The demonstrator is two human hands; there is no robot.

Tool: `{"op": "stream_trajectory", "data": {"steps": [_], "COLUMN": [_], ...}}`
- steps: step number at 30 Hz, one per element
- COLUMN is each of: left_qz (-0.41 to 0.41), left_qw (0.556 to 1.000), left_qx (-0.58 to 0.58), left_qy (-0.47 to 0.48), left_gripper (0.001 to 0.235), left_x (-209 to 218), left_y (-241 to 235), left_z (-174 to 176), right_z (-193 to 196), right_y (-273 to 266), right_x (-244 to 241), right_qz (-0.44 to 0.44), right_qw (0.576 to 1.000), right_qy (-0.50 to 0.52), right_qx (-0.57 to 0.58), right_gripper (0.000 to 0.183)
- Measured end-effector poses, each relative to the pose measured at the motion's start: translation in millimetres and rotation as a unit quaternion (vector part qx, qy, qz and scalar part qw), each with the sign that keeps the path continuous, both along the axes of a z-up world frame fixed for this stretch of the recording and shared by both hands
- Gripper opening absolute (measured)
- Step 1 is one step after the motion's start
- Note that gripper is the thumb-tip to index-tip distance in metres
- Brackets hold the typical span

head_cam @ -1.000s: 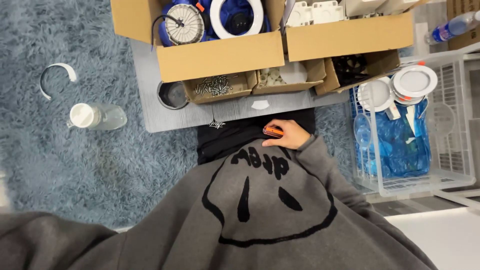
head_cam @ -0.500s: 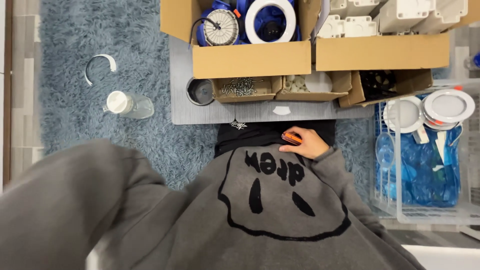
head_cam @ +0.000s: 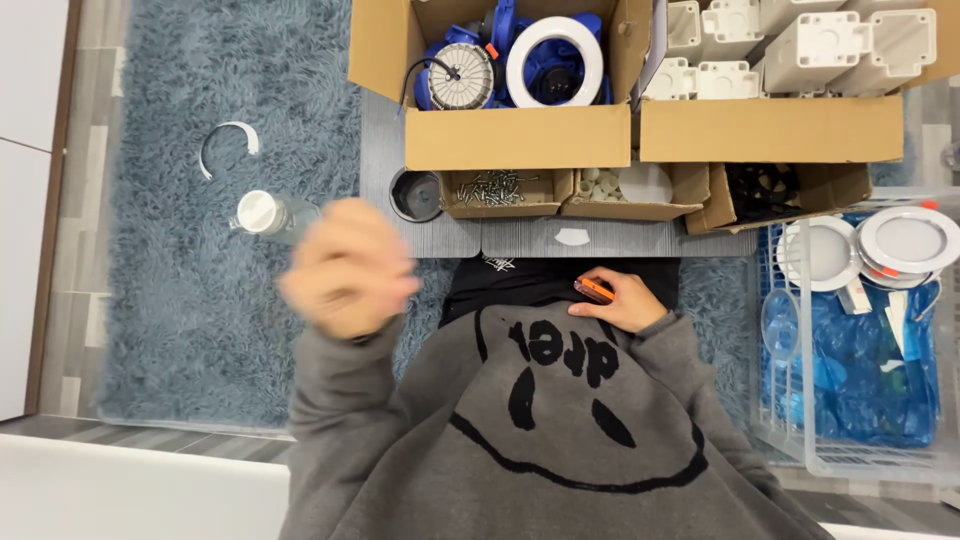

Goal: Assembling and inspecting LED recessed light fixtures by attaching trim rings and using a screwdriver.

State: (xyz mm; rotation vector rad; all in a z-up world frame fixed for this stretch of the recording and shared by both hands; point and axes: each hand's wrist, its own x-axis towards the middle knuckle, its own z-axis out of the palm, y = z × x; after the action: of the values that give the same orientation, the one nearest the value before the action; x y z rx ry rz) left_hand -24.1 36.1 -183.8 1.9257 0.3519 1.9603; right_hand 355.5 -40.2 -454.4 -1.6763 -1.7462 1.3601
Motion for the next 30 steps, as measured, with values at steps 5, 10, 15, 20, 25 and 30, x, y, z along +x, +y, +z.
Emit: {"op": "stream_trajectory", "data": {"steps": [5, 10, 15, 20, 25, 30], "left_qz": [-0.168, -0.172, -0.152, -0.084, -0.058, -0.050], "left_qw": [0.975, 0.961, 0.962, 0.972, 0.975, 0.971], "left_qx": [-0.142, -0.202, -0.173, -0.147, -0.150, -0.183], "left_qy": [0.015, 0.079, 0.145, 0.164, 0.155, 0.144], "left_gripper": [0.026, 0.016, 0.009, 0.005, 0.006, 0.010], "left_x": [54, 105, 120, 125, 127, 123], "left_y": [-3, -13, -2, 4, 9, 9], "left_z": [-70, -145, -158, -168, -185, -186], "right_z": [4, 13, 7, 5, 13, 17], "right_y": [3, 3, 2, -1, 1, -4], "right_x": [-2, -7, -8, -12, -17, -18], "right_qz": [-0.002, -0.013, -0.032, -0.048, -0.053, -0.045], "right_qw": [0.999, 1.000, 0.998, 0.990, 0.987, 0.980], "right_qy": [0.016, -0.003, -0.005, 0.000, -0.005, -0.040], "right_qx": [0.028, 0.008, 0.047, 0.133, 0.155, 0.189], "right_gripper": [0.069, 0.069, 0.063, 0.058, 0.058, 0.055]}}
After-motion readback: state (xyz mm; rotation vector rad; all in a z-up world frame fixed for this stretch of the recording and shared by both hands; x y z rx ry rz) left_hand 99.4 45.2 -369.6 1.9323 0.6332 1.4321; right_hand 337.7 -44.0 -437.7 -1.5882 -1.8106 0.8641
